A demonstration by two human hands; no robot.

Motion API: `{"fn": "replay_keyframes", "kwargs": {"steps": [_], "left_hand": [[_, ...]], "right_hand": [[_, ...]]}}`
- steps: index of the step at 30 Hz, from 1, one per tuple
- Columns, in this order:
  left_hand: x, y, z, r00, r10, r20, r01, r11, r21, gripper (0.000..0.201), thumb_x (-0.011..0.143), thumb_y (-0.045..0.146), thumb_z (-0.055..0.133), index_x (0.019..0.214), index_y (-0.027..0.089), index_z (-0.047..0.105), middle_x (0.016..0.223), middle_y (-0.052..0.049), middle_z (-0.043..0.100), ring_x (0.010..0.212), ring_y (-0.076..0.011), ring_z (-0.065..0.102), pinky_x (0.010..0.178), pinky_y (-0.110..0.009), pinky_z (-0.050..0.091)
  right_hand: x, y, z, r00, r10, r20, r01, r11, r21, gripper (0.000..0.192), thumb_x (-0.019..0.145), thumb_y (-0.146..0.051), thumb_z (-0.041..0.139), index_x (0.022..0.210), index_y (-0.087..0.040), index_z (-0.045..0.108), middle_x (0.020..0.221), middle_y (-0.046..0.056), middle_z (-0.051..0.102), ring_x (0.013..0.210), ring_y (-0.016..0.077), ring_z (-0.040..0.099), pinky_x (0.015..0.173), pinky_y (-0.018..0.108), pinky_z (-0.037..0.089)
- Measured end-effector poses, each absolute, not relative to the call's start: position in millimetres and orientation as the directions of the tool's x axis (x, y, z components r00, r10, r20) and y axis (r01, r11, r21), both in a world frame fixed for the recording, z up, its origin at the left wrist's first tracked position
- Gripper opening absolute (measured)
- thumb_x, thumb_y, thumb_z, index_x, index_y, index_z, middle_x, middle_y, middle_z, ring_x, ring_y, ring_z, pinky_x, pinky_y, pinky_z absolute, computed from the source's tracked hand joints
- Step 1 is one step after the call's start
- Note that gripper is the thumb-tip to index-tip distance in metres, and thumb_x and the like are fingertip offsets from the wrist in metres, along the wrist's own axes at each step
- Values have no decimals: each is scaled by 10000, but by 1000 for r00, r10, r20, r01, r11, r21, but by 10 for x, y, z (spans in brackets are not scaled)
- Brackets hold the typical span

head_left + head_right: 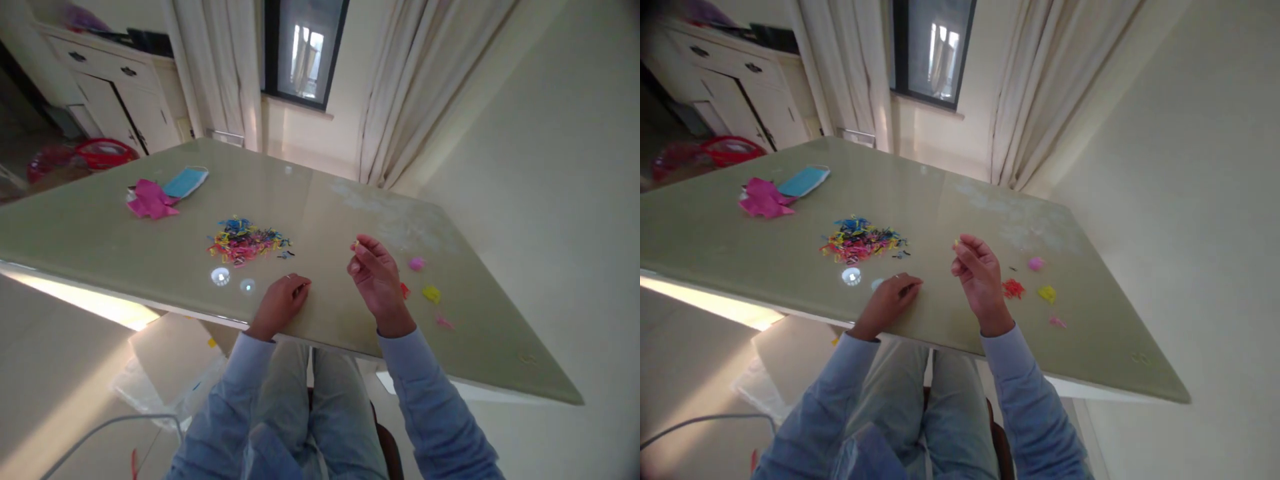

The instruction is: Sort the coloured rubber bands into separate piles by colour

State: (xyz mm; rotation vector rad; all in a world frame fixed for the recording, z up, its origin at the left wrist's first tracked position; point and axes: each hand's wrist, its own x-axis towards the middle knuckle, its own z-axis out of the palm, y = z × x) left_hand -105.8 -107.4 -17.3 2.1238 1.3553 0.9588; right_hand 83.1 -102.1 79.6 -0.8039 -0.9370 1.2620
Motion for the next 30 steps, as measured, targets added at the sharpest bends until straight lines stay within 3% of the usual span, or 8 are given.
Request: {"fn": "replay_keyframes", "kwargs": {"steps": [7, 11, 17, 26, 30], "left_hand": [[-1114, -1048, -156, 208, 930, 302, 606, -365, 707, 342, 908, 377, 453, 977, 168, 715, 987, -83, 740, 913, -205, 671, 858, -322, 519], [-1133, -1043, -132, 104, 957, 270, 657, -270, 704, 395, 877, 480, 454, 955, 193, 714, 987, -67, 749, 895, -214, 683, 849, -322, 534], [-1168, -1029, -137, 140, 968, 207, 699, -244, 672, 431, 836, 535, 481, 987, 198, 703, 1001, -72, 740, 900, -230, 685, 845, -343, 536], [-1160, -1068, -83, 135, 970, 201, 751, -232, 618, 376, 817, 646, 485, 932, 335, 661, 947, 79, 721, 890, -207, 678, 858, -375, 538], [-1147, -1077, -101, 127, 968, 217, 754, -236, 613, 397, 813, 688, 453, 923, 365, 656, 943, 94, 718, 907, -220, 670, 867, -402, 532]], "right_hand": [[1391, -1406, 758, 255, 960, 117, -468, 228, -854, 233, 736, -302, 776, 929, -258, 653, 838, -42, 651, 506, 39, 449, 475, 185, 418], [1700, -1617, 712, 318, 937, 142, -378, 262, -888, 162, 811, -357, 714, 930, -274, 641, 855, -45, 640, 501, 45, 419, 482, 194, 420], [2069, -1845, 630, 407, 908, 102, -437, 292, -851, 210, 759, -366, 768, 905, -270, 651, 813, -49, 634, 479, 44, 372, 455, 197, 379], [2486, -1988, 464, 498, 861, 102, -381, 323, -866, 203, 780, -373, 756, 929, -275, 662, 824, -38, 646, 470, 44, 393, 447, 203, 376], [2611, -2006, 379, 532, 841, 94, -361, 325, -874, 199, 783, -381, 760, 925, -274, 669, 822, -43, 658, 468, 41, 419, 488, 216, 435]]}}
